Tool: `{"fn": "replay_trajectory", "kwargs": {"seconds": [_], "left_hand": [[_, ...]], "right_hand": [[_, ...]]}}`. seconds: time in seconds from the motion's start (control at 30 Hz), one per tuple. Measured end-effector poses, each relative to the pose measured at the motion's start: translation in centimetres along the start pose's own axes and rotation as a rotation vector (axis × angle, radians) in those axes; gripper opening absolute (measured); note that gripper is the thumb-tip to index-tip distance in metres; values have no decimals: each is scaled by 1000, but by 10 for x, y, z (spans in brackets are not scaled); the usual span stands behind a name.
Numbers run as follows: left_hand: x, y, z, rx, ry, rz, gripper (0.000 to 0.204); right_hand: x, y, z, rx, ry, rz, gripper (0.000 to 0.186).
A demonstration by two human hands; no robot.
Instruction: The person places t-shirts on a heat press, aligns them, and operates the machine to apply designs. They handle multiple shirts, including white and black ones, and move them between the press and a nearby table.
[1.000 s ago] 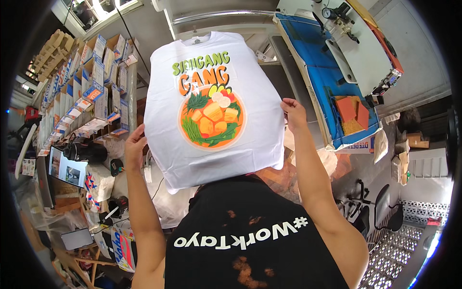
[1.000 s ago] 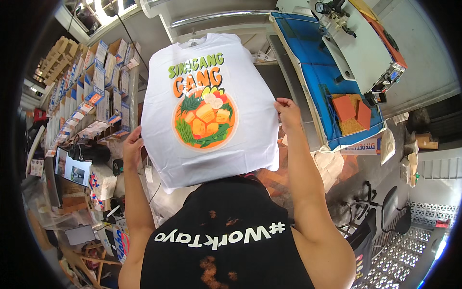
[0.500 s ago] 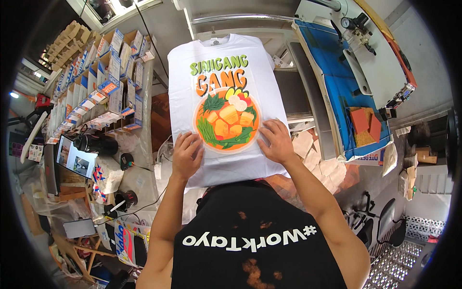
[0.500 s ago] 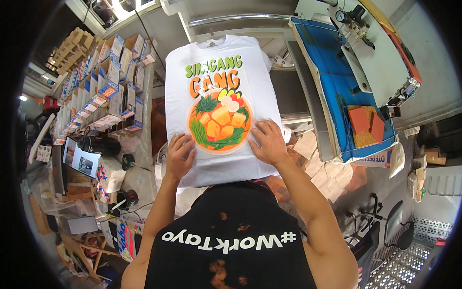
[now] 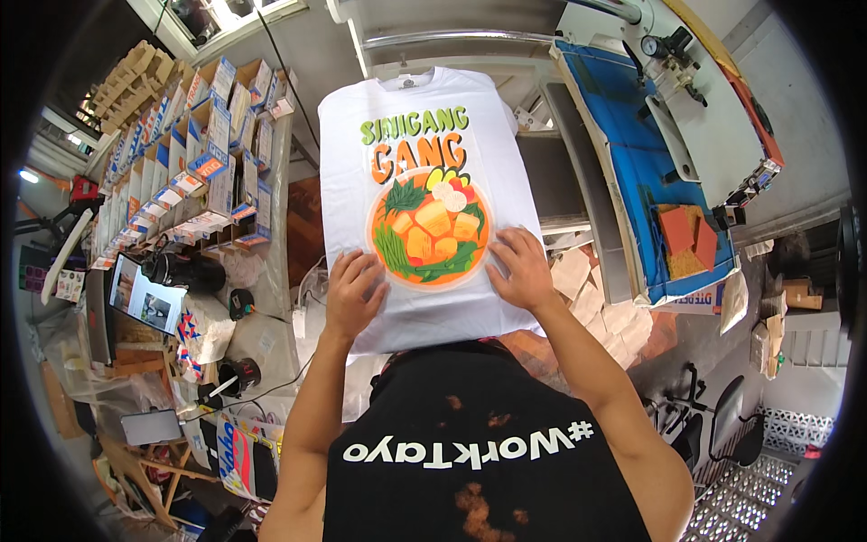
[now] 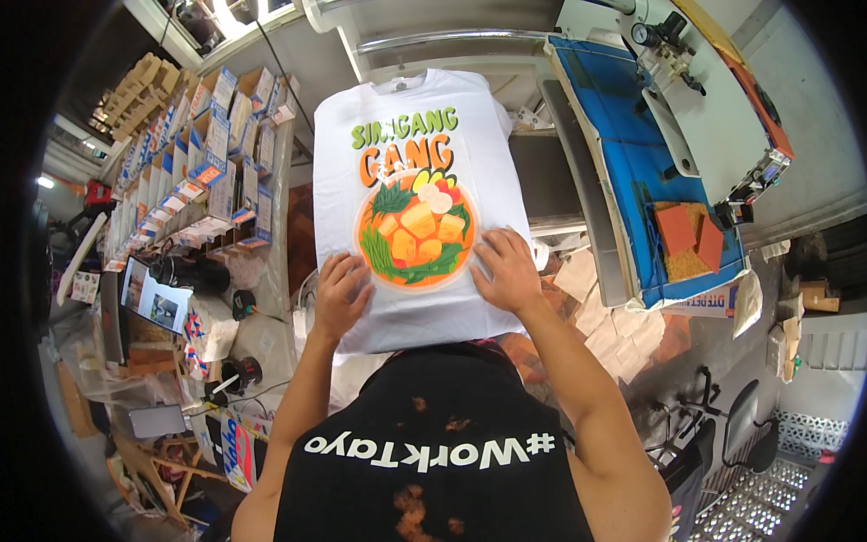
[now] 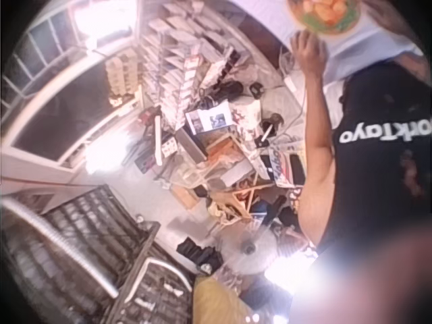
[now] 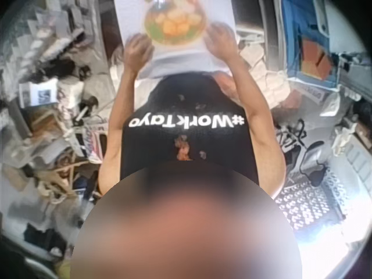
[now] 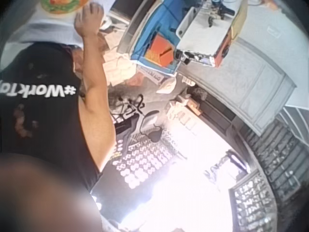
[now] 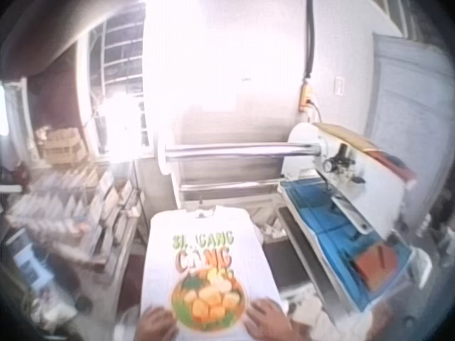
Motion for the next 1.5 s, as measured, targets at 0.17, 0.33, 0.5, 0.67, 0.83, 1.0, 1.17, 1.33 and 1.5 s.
{"fn": "replay_trajectory", "kwargs": {"seconds": [0.17, 0.33, 0.5, 0.67, 0.83, 1.0, 1.17, 1.33, 1.5], "left_hand": [[1, 2, 1, 0, 2, -13, 36], [11, 9, 8, -25, 22, -66, 36], [26, 13, 12, 29, 49, -134, 35], [37, 11, 2, 98, 57, -244, 29], [68, -3, -63, -61, 237, 136, 24], [89, -35, -157, -862, 880, 126, 47], [121, -42, -167, -1604, 1150, -288, 95], [168, -53, -189, -1775, 875, 50, 81], [178, -54, -248, -1783, 971, 335, 41]], "right_hand": [[1, 2, -3, 0, 6, 13, 34], [1, 2, -2, 2, -3, 11, 35], [-1, 2, 0, 27, -43, -9, 35], [12, 8, -2, 71, -102, -21, 29], [39, 16, 51, 94, -234, 249, 24], [82, -3, 133, 651, -960, 243, 37], [130, -29, 181, 1633, -1282, 6, 64], [186, -33, 206, 1650, -1076, 189, 55], [195, -31, 284, 1722, -987, 682, 48]]}}
Point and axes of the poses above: each hand's wrist, its own x-axis towards the middle knuckle, its own y-axis out of the back of the hand, z = x × y, the point moved 1 cm from there along x, towards the middle knuckle, and after that the axes turned 8 degrees about x, right-handed, at the moved point
